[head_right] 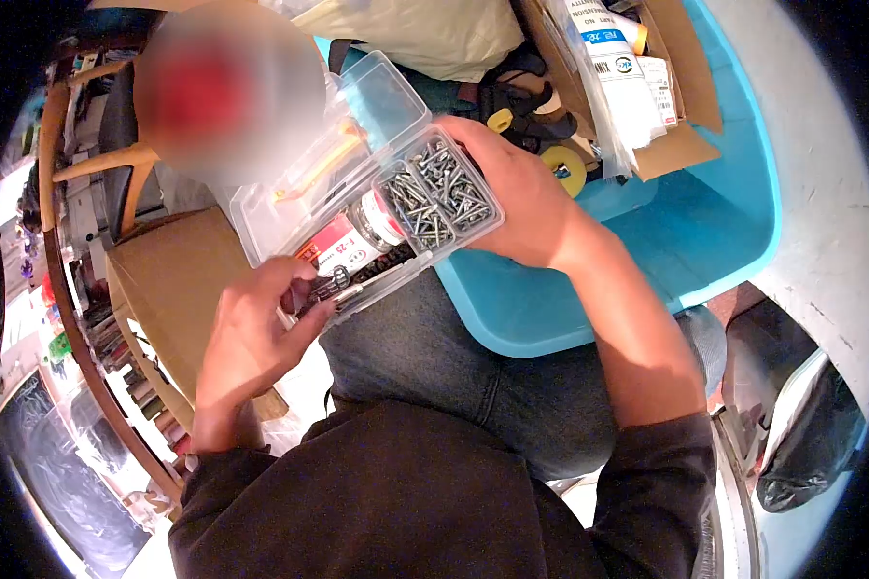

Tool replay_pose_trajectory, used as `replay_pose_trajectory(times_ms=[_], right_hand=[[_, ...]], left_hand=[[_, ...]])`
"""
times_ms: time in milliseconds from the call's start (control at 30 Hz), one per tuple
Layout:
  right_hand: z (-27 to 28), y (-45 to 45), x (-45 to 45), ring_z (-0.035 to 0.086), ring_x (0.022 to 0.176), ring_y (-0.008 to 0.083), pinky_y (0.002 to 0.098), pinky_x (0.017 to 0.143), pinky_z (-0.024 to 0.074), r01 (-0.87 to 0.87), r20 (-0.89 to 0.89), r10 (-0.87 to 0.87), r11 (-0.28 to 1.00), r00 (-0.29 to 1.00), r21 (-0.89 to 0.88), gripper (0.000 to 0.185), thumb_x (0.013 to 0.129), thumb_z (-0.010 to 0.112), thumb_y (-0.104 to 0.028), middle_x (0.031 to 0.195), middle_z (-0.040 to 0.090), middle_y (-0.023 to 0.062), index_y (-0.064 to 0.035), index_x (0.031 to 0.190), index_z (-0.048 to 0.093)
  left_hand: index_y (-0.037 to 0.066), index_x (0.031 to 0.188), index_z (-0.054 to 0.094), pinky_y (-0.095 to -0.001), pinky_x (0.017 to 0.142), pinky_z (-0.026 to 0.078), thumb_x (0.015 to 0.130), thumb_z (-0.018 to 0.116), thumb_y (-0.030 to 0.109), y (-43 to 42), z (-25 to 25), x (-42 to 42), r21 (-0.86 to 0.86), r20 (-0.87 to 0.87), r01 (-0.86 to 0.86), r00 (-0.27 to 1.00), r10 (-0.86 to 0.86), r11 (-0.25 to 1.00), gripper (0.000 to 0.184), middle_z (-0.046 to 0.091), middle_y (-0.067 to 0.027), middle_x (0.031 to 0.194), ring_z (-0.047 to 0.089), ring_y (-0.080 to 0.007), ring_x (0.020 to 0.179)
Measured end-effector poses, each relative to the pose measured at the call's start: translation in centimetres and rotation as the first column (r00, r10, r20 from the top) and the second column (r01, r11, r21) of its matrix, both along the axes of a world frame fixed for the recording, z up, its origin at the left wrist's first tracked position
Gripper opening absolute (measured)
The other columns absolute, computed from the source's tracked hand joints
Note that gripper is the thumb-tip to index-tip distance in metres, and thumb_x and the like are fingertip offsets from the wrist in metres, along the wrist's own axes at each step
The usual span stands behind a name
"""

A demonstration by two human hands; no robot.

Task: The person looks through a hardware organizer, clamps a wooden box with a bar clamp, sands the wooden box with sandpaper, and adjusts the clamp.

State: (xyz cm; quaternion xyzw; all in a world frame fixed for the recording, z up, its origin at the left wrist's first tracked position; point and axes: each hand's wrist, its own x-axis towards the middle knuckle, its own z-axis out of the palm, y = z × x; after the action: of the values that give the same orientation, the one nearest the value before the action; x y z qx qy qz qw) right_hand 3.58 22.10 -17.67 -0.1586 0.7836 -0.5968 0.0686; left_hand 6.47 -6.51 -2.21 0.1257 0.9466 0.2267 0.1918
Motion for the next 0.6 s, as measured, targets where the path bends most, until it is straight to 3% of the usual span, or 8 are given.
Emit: replay_pose_trajectory(times_ms=[67, 233, 300, 367, 433, 500, 533, 600], right_hand=[[-0.2, -0.1, 0.0, 0.066, 0.127, 0.0388, 0.0441, 0.105, 0.0545, 0.000, -0.016, 0.000, 1.000, 1.000, -0.012, 0.086, 0.078, 0.091, -0.028, 0.138, 0.067, 0.0174, -0.0100, 0.151, 0.049], [-0.2, -0.1, -0.1, 0.067, 0.127, 0.0383, 0.0440, 0.104, 0.0545, 0.003, -0.015, -0.003, 1.000, 1.000, -0.008, 0.086, 0.078, 0.091, -0.028, 0.138, 0.068, 0.0170, -0.0098, 0.151, 0.049], [-0.1, -0.1, -0.1, 0.067, 0.127, 0.0383, 0.0440, 0.104, 0.0544, 0.005, -0.011, -0.005, 1.000, 1.000, -0.019, 0.086, 0.078, 0.091, -0.029, 0.138, 0.068, 0.0171, -0.0094, 0.150, 0.049], [-0.1, -0.2, -0.1, 0.067, 0.127, 0.0382, 0.0441, 0.104, 0.0544, 0.005, -0.009, -0.005, 0.999, 1.000, -0.033, 0.086, 0.078, 0.092, -0.029, 0.138, 0.068, 0.0172, -0.0091, 0.150, 0.049], [-0.1, 0.0, -0.1, 0.065, 0.131, 0.0315, 0.0384, 0.109, 0.0506, -0.020, 0.004, 0.020, 0.999, 1.000, -0.041, 0.086, 0.078, 0.090, -0.016, 0.140, 0.066, 0.0142, -0.0073, 0.153, 0.049], [0.0, 0.0, 0.0, 0.065, 0.131, 0.0318, 0.0387, 0.109, 0.0506, -0.011, 0.012, 0.012, 0.999, 1.000, -0.040, 0.086, 0.078, 0.090, -0.015, 0.140, 0.066, 0.0142, -0.0073, 0.153, 0.049], [0.0, -0.1, 0.0, 0.065, 0.131, 0.0321, 0.0390, 0.109, 0.0506, -0.010, 0.018, 0.011, 0.999, 1.000, -0.038, 0.086, 0.078, 0.090, -0.015, 0.140, 0.066, 0.0142, -0.0073, 0.153, 0.049], [0.3, -0.1, 0.1, 0.065, 0.131, 0.0324, 0.0394, 0.110, 0.0506, -0.011, 0.029, 0.013, 0.999, 1.000, -0.043, 0.086, 0.078, 0.090, -0.015, 0.141, 0.066, 0.0142, -0.0075, 0.153, 0.048]], left_hand=[[-0.001, 0.107, 0.070, -0.0400, 0.070, 0.056, 0.083, 0.085, 0.005, -0.9, 0.3, -0.1, -0.122, 0.116, 0.152, 0.984, -0.138, 0.981, 0.029, 0.069, -0.0148, 0.094, 0.069, -0.0292, 0.075], [-0.001, 0.100, 0.070, -0.0416, 0.072, 0.056, 0.086, 0.080, -0.001, -0.9, -0.4, -0.6, 0.059, 0.148, 0.208, 0.965, -0.215, 0.976, 0.018, 0.069, -0.0154, 0.092, 0.069, -0.0328, 0.076], [-0.001, 0.098, 0.070, -0.0402, 0.073, 0.057, 0.087, 0.079, -0.004, -0.3, -1.4, 0.1, 0.218, -0.008, 0.249, 0.967, -0.253, 0.944, 0.014, 0.070, -0.0153, 0.094, 0.070, -0.0315, 0.077], [-0.001, 0.099, 0.071, -0.0378, 0.071, 0.057, 0.087, 0.080, -0.003, -0.6, -1.5, -0.2, 0.212, -0.002, 0.268, 0.962, -0.274, 0.940, 0.015, 0.071, -0.0148, 0.096, 0.070, -0.0284, 0.076], [-0.001, 0.099, 0.071, -0.0354, 0.070, 0.058, 0.087, 0.080, -0.003, -0.3, -1.6, -0.8, 0.207, -0.002, 0.293, 0.954, -0.299, 0.934, 0.015, 0.071, -0.0143, 0.098, 0.070, -0.0254, 0.075], [-0.001, 0.106, 0.071, -0.0311, 0.065, 0.057, 0.087, 0.083, 0.000, 1.0, -1.8, -0.9, 0.233, -0.049, 0.121, 0.992, -0.113, 0.965, 0.023, 0.073, -0.0131, 0.102, 0.069, -0.0187, 0.073], [-0.001, 0.106, 0.071, -0.0311, 0.065, 0.057, 0.087, 0.083, 0.000, 1.6, -2.2, -1.1, 0.231, -0.051, 0.121, 0.992, -0.112, 0.965, 0.023, 0.073, -0.0131, 0.102, 0.069, -0.0187, 0.073], [-0.001, 0.114, 0.068, -0.0388, 0.069, 0.062, 0.084, 0.085, 0.005, 3.0, -3.4, -1.8, 0.226, -0.244, 0.182, 0.962, -0.125, 0.957, 0.035, 0.071, -0.0177, 0.108, 0.075, -0.0310, 0.079]])
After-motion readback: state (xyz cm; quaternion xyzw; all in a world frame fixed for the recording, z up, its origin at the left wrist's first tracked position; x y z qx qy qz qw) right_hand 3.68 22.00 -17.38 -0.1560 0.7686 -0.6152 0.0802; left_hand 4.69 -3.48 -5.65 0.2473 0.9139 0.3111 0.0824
